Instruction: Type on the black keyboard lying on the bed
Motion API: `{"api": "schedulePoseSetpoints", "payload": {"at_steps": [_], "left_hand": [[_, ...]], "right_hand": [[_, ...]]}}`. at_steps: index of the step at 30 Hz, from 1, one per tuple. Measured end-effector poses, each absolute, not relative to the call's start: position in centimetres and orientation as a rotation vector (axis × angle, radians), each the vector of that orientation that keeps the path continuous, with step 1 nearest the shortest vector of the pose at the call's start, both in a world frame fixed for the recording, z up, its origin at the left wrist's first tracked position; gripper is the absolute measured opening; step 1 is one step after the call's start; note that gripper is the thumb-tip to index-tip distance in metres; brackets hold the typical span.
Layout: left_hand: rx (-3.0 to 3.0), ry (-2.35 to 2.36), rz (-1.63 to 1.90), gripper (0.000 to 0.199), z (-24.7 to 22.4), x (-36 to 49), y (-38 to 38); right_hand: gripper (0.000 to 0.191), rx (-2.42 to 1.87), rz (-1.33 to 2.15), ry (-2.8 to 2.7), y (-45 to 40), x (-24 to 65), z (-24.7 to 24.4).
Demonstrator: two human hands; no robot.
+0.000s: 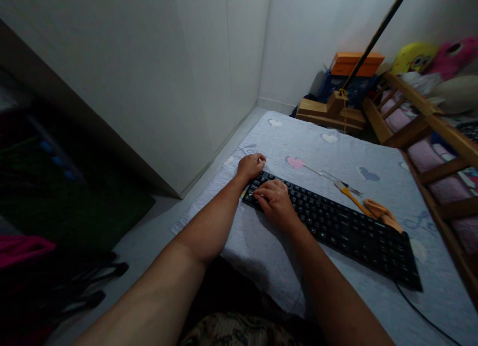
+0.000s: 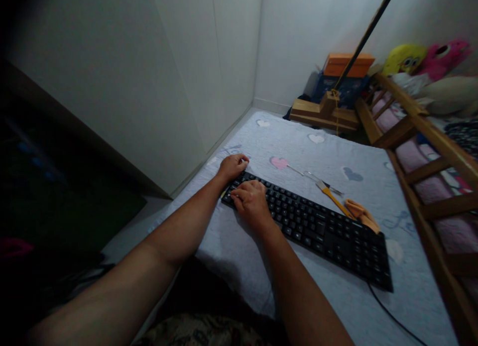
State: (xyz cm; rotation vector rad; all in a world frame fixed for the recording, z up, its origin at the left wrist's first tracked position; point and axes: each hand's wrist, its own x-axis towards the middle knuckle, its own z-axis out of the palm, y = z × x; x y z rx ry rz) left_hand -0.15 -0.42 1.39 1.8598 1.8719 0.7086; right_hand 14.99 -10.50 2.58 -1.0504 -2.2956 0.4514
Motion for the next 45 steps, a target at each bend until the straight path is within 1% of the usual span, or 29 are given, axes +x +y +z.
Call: {"api": "schedulePoseSetpoints", "payload": {"at_steps": [20,31,45], "left_hand": [[1.876,1.862,0.717,0.029,1.1,-0.2,-0.2],[1.873,1.866,0.720,0.029,1.2,-0.2,-0.2],[1.872,1.865,0.728,0.028,1.2,-0.1,-0.3]], "right_hand": [[0.014,-0.997,0.358,-2.341,-10.4,14.0,2.0],[0.013,-0.947,0.380,-2.343,-10.7,13.7,1.9],[0.014,-1.010,0.348,-2.322,-10.7,13.7,1.8]]}}
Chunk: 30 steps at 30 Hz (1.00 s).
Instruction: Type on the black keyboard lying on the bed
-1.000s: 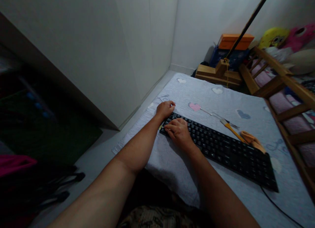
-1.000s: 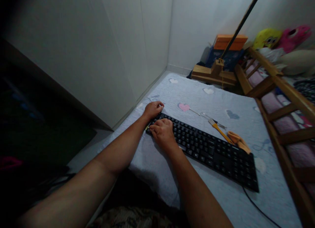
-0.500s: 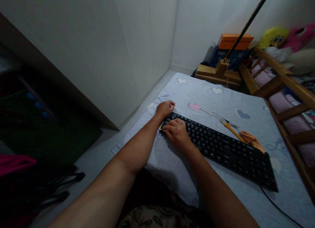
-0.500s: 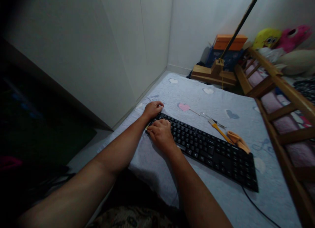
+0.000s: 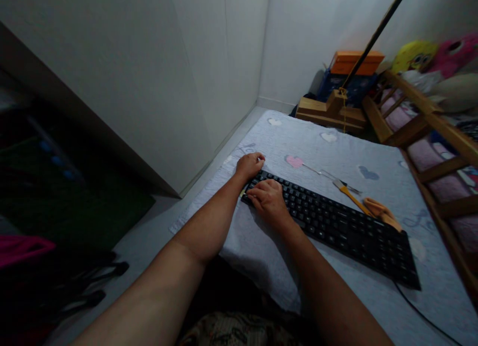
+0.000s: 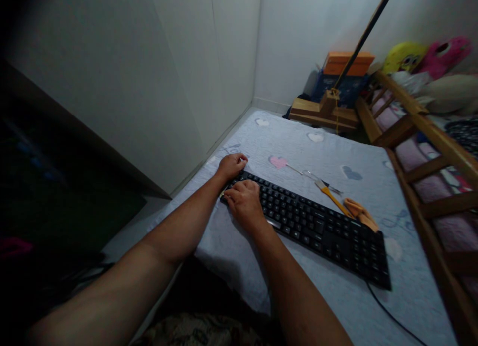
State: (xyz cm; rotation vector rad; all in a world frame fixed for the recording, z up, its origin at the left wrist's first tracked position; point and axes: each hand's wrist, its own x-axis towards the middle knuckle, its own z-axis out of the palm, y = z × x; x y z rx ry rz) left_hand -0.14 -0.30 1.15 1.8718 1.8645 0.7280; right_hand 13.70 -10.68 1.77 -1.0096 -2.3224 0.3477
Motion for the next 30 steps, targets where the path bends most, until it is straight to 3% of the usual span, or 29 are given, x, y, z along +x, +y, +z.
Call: {"api": "schedulePoseSetpoints", "payload": {"at_steps": [30], "left_hand": [[1.892,1.860,0.707,0.028,1.27,-0.08,-0.29]], "right_hand": [[0.014,-0.954,0.402,-2.329,-11.28,13.63,2.44]]}}
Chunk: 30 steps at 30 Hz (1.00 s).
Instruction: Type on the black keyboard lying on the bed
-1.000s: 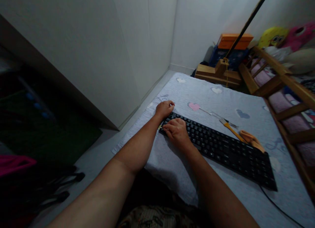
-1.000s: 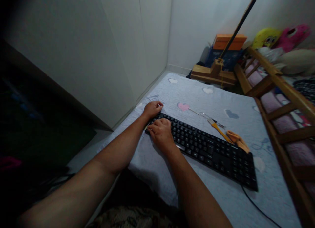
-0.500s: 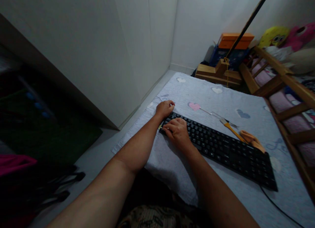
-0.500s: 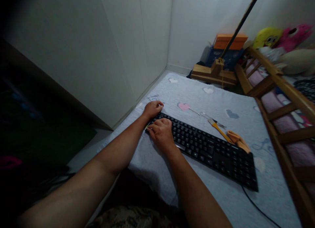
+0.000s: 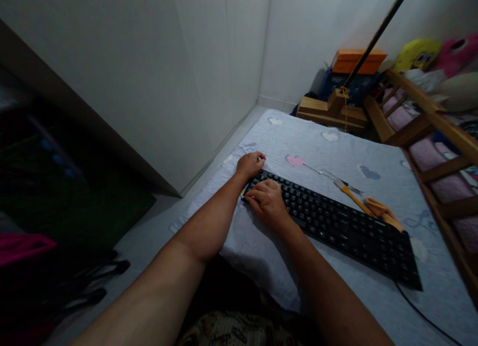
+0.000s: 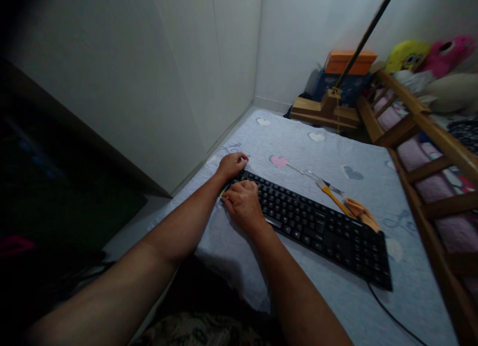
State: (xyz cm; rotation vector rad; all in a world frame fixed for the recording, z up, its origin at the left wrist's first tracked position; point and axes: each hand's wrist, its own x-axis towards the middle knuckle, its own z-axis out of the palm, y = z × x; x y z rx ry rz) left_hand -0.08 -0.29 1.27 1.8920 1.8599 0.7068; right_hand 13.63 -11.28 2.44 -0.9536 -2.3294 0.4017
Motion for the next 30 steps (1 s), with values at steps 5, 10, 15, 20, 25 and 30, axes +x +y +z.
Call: {"api": "schedulePoseSetpoints", "payload": {"at_steps": [5,10,15,20,25,30], "left_hand": [[1.884,1.861,0.712,0.028,1.24,-0.10,-0.27],[1.878,1.867,0.715,0.028,1.29,-0.11,-0.34],[1.880,1.864,0.718,0.028,1.17,-0.15,-0.27],[1.885,1.858,0.730,0.028,1.02,-0.18,-0.17],[1.883,1.862,0.718,0.029,1.34,-0.13,-0.33],[1.872,1.872,0.705,0.028,1.59,-0.08,-0.49]], "right_hand": [[0.015,-0.992,0.398,-2.299,-11.10,13.64,2.22],[0.017,-1.013,0.384,-2.283,-10.93,13.65,2.07],[0.015,-0.989,0.394,-2.308,-11.09,13.64,2.19],[0.016,-0.966,0.404,-2.339,-11.35,13.65,2.39],[0.016,-0.949,0.416,-2.343,-11.40,13.93,2.57],[0.018,-0.957,0.420,-2.341,-11.44,14.47,2.78]]}}
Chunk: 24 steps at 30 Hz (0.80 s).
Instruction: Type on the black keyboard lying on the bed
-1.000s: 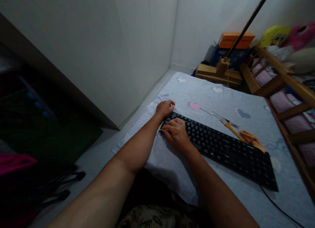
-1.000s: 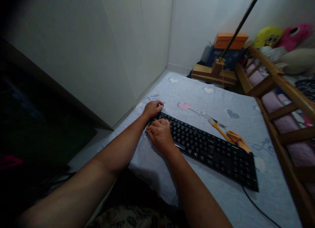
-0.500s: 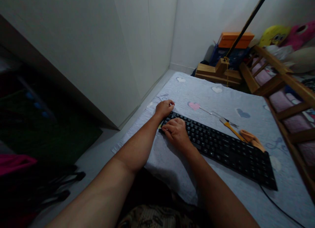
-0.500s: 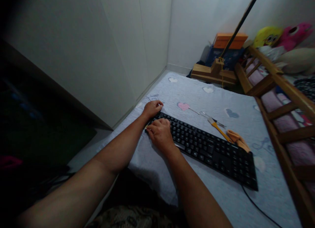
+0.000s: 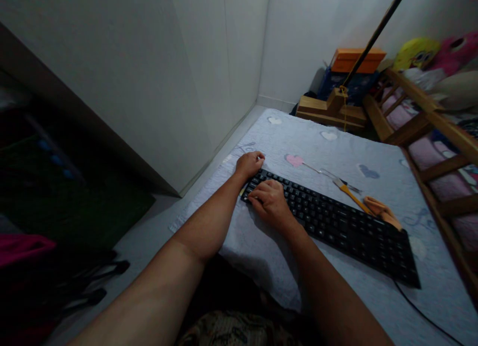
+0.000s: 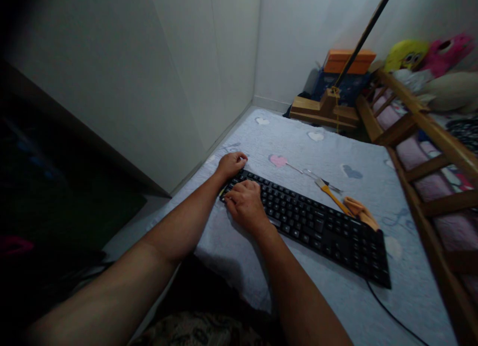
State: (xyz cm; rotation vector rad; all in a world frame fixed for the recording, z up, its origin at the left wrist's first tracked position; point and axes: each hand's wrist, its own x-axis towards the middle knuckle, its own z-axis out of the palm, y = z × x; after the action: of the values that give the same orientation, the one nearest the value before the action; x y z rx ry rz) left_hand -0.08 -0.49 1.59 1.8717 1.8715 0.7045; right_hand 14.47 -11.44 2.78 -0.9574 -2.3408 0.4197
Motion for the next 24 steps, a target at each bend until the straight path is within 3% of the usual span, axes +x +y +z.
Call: {"api": "schedulePoseSetpoints", "payload": {"at_steps": [24], "left_hand": [[1.881,1.866,0.718,0.029,1.24,-0.11,-0.31]], "right_hand": [[0.016,-0.955,0.434,-2.339,-11.31,14.75,2.77]]}}
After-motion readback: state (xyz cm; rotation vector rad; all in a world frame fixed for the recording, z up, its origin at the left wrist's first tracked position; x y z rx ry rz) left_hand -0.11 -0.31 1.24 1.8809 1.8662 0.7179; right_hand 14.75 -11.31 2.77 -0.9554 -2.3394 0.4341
